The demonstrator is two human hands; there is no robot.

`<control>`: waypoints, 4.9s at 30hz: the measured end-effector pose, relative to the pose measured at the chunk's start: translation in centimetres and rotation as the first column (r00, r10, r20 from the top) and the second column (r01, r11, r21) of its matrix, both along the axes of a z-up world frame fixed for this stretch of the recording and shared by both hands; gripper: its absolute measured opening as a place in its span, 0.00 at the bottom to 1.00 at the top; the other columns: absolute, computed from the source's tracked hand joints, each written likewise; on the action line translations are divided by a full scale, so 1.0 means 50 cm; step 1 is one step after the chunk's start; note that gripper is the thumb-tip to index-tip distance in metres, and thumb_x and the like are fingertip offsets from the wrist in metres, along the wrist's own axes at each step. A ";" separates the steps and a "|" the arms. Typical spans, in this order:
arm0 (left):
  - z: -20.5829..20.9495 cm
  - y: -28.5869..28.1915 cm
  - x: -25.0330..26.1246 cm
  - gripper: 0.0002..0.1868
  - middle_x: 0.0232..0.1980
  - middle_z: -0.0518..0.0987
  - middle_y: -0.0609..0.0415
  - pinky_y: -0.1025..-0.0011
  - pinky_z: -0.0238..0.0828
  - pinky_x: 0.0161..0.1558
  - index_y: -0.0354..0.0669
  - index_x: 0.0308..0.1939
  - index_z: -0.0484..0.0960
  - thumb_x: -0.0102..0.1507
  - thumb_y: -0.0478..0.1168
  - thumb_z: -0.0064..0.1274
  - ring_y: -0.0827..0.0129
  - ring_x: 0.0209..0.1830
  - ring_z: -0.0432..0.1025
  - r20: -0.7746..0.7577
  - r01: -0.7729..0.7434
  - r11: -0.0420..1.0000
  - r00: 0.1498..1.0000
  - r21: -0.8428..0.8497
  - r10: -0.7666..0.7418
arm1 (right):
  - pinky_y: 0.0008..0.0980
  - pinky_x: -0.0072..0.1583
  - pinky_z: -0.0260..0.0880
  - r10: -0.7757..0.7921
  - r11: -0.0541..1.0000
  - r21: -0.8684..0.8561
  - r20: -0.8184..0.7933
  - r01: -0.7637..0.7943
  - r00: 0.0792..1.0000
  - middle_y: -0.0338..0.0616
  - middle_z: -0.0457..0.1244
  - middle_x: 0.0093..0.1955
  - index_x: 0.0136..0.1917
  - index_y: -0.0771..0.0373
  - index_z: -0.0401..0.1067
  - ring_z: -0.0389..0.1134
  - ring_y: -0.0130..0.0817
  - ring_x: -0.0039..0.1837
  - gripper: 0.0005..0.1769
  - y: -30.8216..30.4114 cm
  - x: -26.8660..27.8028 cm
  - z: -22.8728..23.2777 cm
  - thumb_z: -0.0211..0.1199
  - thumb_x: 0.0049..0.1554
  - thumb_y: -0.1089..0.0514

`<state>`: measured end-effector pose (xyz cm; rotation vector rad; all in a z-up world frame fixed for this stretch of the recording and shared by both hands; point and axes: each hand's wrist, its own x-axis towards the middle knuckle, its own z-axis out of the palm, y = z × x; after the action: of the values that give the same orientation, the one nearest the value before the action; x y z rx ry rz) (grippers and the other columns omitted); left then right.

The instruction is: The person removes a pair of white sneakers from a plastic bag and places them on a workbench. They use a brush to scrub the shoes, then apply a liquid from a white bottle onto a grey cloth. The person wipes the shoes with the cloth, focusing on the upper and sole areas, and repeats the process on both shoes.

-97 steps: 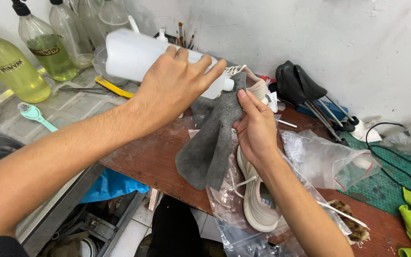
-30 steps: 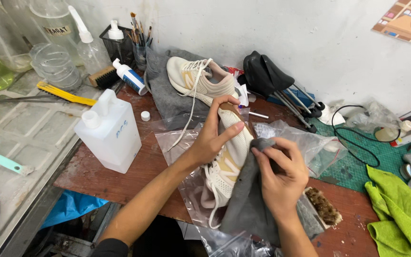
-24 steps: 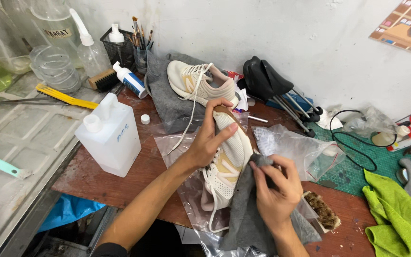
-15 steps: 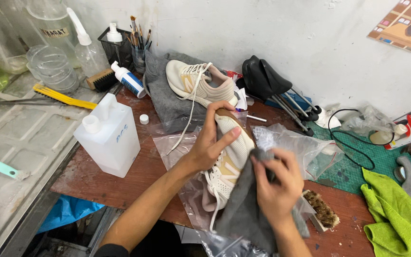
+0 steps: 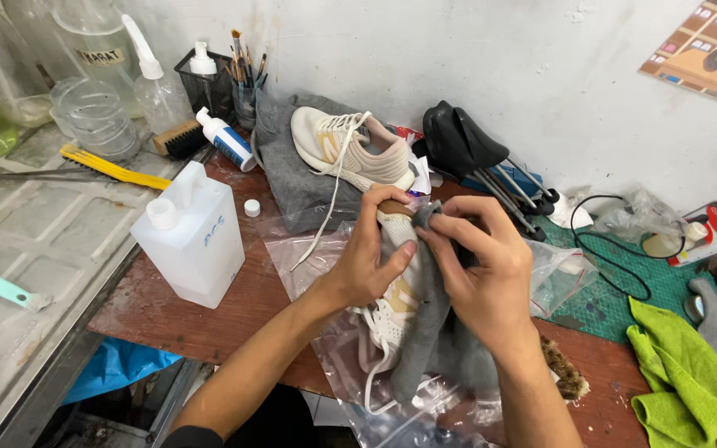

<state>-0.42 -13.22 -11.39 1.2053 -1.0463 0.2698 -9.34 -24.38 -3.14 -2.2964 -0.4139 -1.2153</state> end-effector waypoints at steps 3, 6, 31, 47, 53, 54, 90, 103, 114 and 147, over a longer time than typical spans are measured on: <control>-0.007 0.003 0.007 0.22 0.49 0.62 0.46 0.62 0.51 0.61 0.38 0.53 0.59 0.61 0.44 0.47 0.58 0.54 0.59 0.027 -0.042 0.999 0.999 -0.020 0.043 | 0.38 0.46 0.68 0.024 1.000 -0.006 -0.039 -0.024 0.999 0.47 0.63 0.40 0.37 0.63 0.73 0.67 0.48 0.40 0.04 -0.011 -0.013 -0.022 0.66 0.51 0.68; -0.013 0.005 0.010 0.23 0.48 0.62 0.46 0.61 0.50 0.61 0.38 0.52 0.59 0.59 0.44 0.47 0.59 0.53 0.59 -0.015 -0.037 0.999 0.999 -0.036 0.037 | 0.40 0.44 0.67 -0.014 0.999 0.042 -0.064 0.017 0.998 0.52 0.64 0.40 0.35 0.65 0.71 0.67 0.53 0.40 0.06 -0.036 -0.042 -0.086 0.67 0.48 0.69; 0.014 0.032 -0.010 0.20 0.51 0.64 0.49 0.68 0.57 0.61 0.38 0.54 0.61 0.64 0.48 0.38 0.63 0.53 0.62 -0.067 -0.065 0.995 0.996 -0.072 0.061 | 0.26 0.50 0.65 -0.061 0.885 0.462 -0.016 0.062 0.998 0.55 0.61 0.46 0.37 0.68 0.62 0.63 0.36 0.49 0.09 -0.041 -0.062 -0.246 0.60 0.52 0.75; -0.058 0.016 0.081 0.16 0.44 0.69 0.56 0.74 0.58 0.54 0.44 0.46 0.67 0.58 0.43 0.52 0.70 0.45 0.64 -0.546 -0.446 0.865 0.795 -0.230 0.264 | 0.26 0.52 0.64 0.028 0.919 0.385 -0.283 0.086 0.959 0.43 0.63 0.44 0.37 0.64 0.70 0.63 0.33 0.48 0.06 -0.063 -0.123 -0.333 0.65 0.47 0.68; -0.004 0.021 0.049 0.14 0.41 0.71 0.55 0.74 0.64 0.46 0.45 0.43 0.70 0.58 0.47 0.49 0.69 0.42 0.68 -0.901 -0.463 0.865 0.432 -0.194 0.029 | 0.32 0.64 0.63 0.127 0.694 0.718 -0.062 -0.044 0.990 0.57 0.61 0.57 0.44 0.66 0.70 0.63 0.41 0.62 0.05 -0.047 -0.120 -0.284 0.58 0.53 0.71; -0.009 0.018 0.045 0.14 0.41 0.71 0.55 0.74 0.64 0.46 0.45 0.43 0.70 0.58 0.47 0.49 0.69 0.42 0.68 -0.898 -0.460 0.865 0.439 -0.200 0.026 | 0.32 0.64 0.63 0.126 0.696 0.716 -0.055 -0.049 0.991 0.57 0.61 0.57 0.44 0.66 0.70 0.63 0.41 0.62 0.05 -0.048 -0.123 -0.272 0.58 0.53 0.71; -0.137 0.059 -0.195 0.07 0.44 0.81 0.48 0.70 0.70 0.50 0.36 0.40 0.79 0.59 0.35 0.53 0.67 0.45 0.74 -0.920 -0.015 0.922 0.063 -0.387 -0.386 | 0.22 0.55 0.66 -0.021 0.749 0.642 -0.222 0.163 0.975 0.48 0.64 0.47 0.43 0.65 0.74 0.66 0.29 0.51 0.09 0.006 -0.103 -0.331 0.67 0.48 0.70; -0.122 0.066 -0.225 0.15 0.45 0.83 0.52 0.74 0.69 0.50 0.38 0.43 0.81 0.60 0.45 0.49 0.71 0.46 0.76 -0.531 -0.132 0.942 0.798 0.308 0.286 | 0.28 0.52 0.64 -0.048 0.948 0.292 -0.251 0.123 0.967 0.43 0.63 0.43 0.41 0.62 0.76 0.66 0.32 0.48 0.05 0.030 -0.101 -0.206 0.67 0.48 0.64; -0.103 0.071 -0.225 0.14 0.48 0.80 0.44 0.66 0.64 0.58 0.34 0.46 0.78 0.61 0.38 0.51 0.55 0.51 0.74 -0.116 -0.252 0.931 0.950 0.264 0.290 | 0.26 0.50 0.65 -0.032 0.946 0.312 -0.182 0.089 0.983 0.44 0.62 0.43 0.40 0.63 0.74 0.65 0.31 0.45 0.04 0.027 -0.136 -0.162 0.66 0.49 0.66; 0.076 0.099 -0.170 0.18 0.49 0.79 0.42 0.66 0.69 0.53 0.32 0.47 0.75 0.65 0.45 0.41 0.58 0.51 0.73 -0.106 -0.133 0.968 0.982 0.214 0.158 | 0.30 0.59 0.66 -0.115 0.847 0.530 0.110 0.040 0.987 0.57 0.62 0.52 0.38 0.68 0.69 0.65 0.41 0.55 0.05 0.046 -0.113 -0.168 0.61 0.52 0.73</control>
<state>-8.93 -8.25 -7.62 1.4713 -0.8961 0.2015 -15.00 -22.06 -11.54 -1.7742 -0.0171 -1.3350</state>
